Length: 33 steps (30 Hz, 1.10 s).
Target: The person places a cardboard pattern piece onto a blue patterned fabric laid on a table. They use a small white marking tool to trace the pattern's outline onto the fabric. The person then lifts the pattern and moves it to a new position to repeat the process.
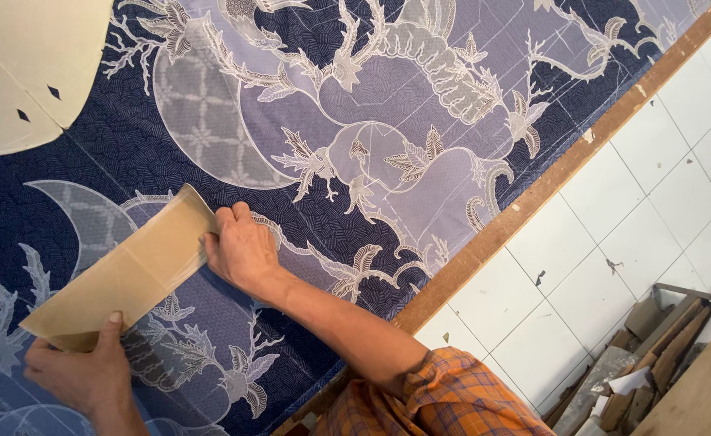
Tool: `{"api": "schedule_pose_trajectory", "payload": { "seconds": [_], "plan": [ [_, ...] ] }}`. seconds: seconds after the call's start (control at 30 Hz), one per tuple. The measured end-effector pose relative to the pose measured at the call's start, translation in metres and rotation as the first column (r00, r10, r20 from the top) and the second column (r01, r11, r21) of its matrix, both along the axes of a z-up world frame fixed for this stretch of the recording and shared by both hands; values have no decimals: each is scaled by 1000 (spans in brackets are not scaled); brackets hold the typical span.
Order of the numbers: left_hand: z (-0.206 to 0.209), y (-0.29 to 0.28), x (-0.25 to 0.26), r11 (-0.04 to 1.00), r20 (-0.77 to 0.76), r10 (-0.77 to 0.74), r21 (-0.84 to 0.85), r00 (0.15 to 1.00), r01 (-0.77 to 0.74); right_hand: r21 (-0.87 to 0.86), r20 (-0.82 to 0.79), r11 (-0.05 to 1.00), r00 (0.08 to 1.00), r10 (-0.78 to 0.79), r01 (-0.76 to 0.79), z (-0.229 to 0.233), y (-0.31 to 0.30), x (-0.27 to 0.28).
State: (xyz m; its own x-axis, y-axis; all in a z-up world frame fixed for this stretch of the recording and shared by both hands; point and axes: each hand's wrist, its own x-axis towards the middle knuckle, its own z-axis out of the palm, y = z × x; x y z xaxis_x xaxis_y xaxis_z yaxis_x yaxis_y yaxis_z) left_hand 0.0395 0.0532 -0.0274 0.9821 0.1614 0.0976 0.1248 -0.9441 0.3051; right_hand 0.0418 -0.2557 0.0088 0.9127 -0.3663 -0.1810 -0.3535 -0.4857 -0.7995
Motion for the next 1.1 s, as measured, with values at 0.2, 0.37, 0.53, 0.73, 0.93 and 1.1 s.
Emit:
{"api": "schedule_pose_trajectory", "payload": {
  "seconds": [0.2, 0.37, 0.53, 0.73, 0.93, 1.1],
  "plan": [
    [24, -27, -2, 997, 10, 19, -69, 1000, -18, -38, 57, 999, 998, -31, 33, 15, 3, -3],
    [42, -43, 0, 988, 32, 108, -117, 994, -103, -108, 478, 986, 863, 162, -124, 41, 47, -29],
    [54, -25, -13, 888, 269, 160, -458, 950, -20, -244, 588, 903, 686, 428, -354, 77, 110, -51],
    [70, 23, -48, 816, 307, 169, -577, 937, 42, -374, 546, 820, 613, 572, -433, 88, 148, -71],
    [62, -4, -19, 651, 209, 193, -758, 959, 34, -391, 508, 828, 657, 558, -401, 85, 142, -55],
    [47, -20, 5, 729, 38, 193, -674, 980, -117, -304, 471, 892, 761, 446, -334, 62, 126, -33]
  ]
}}
